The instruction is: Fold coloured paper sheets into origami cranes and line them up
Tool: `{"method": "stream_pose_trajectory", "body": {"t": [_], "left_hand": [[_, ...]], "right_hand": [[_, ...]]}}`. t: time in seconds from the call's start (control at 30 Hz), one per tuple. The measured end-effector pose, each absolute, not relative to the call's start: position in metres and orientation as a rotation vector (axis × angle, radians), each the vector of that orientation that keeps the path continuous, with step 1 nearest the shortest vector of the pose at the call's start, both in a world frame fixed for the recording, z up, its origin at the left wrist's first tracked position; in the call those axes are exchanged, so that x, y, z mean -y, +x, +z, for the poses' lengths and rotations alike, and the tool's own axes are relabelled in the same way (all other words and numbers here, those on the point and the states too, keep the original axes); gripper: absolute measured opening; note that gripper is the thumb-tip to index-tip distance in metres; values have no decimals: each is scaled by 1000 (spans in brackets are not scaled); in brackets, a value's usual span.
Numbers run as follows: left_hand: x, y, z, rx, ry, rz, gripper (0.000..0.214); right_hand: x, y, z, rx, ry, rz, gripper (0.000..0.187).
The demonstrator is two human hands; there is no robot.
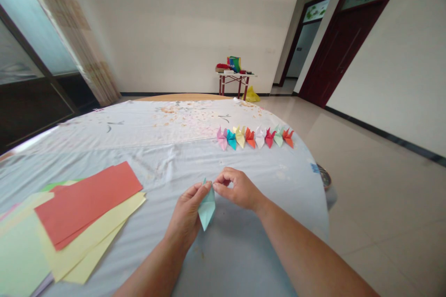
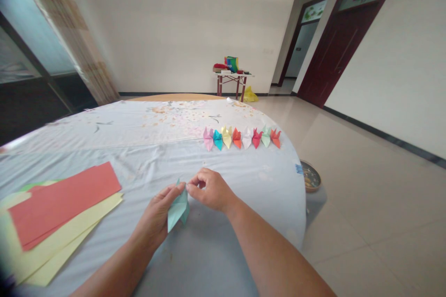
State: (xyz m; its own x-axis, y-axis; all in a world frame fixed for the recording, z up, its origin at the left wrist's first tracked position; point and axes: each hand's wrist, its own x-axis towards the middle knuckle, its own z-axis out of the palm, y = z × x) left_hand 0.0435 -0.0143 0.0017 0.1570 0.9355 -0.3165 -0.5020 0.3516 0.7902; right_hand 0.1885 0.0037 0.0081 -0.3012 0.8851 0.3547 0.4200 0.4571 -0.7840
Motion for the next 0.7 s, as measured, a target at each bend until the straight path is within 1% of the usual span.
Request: {"method": "stream_pose_trajectory", "body": {"t": [0.17, 0.37, 0.6, 0.7], "left_hand": [[16, 45, 3, -929, 583, 1117, 27], [14, 44, 2, -950, 608, 1083, 28], [13, 42, 1, -977, 605, 1084, 27], [13, 42, 1, -965, 610, 1078, 28]], "right_hand": [[-5, 188, 6, 1871, -1095, 789, 6], [-5, 187, 4, 1888, -1090, 771, 4], [-6, 189, 8, 1867, -1141, 791, 16], [-7, 188, 7, 1851, -1158, 822, 15]]}}
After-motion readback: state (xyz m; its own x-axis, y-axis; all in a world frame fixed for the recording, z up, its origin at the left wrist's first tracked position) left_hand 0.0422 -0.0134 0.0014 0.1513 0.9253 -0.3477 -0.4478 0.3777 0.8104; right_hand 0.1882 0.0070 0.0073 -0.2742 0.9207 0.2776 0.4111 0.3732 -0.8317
